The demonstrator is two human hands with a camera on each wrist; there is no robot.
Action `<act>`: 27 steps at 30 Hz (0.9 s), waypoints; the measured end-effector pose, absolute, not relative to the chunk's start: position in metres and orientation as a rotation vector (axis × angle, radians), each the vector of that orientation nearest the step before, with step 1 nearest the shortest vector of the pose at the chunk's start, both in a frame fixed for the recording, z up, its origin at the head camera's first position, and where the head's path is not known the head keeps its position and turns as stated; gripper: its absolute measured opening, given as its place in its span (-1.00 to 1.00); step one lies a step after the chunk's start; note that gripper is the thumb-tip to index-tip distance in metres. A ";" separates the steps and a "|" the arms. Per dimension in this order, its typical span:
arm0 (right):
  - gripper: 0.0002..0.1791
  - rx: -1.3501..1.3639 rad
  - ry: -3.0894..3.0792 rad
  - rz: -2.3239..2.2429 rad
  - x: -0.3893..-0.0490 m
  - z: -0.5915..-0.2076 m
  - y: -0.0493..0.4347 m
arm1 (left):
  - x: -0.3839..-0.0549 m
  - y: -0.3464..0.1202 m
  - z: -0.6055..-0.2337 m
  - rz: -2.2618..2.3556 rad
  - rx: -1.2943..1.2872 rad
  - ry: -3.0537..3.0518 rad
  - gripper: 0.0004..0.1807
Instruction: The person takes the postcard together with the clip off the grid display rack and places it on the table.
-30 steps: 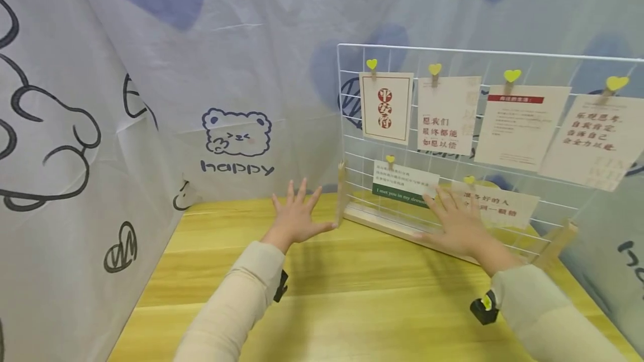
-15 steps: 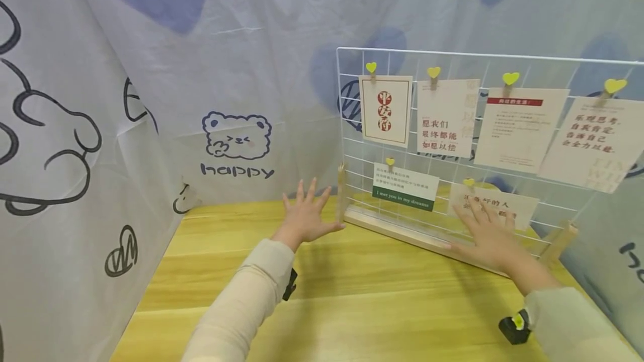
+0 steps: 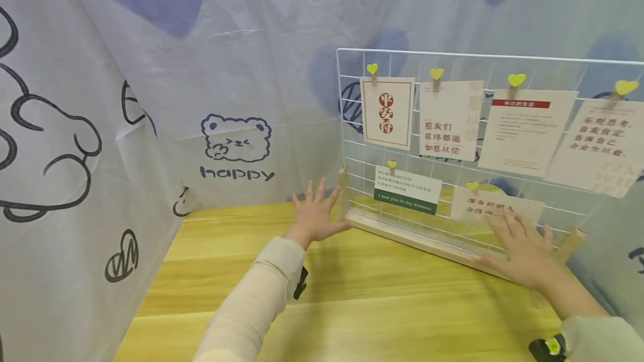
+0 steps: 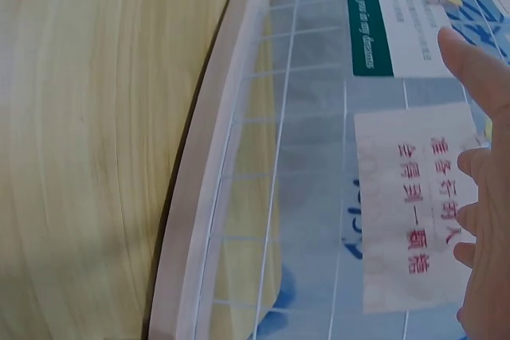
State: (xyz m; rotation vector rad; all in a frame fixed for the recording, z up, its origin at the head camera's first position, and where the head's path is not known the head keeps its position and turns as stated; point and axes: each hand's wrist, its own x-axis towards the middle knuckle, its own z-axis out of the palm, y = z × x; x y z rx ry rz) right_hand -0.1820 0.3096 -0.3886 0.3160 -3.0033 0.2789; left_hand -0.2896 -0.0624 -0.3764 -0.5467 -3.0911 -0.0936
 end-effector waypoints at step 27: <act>-0.03 -0.007 -2.972 0.420 -0.157 -0.408 0.365 | -0.309 -0.048 -0.385 -0.214 -0.494 -3.143 -0.04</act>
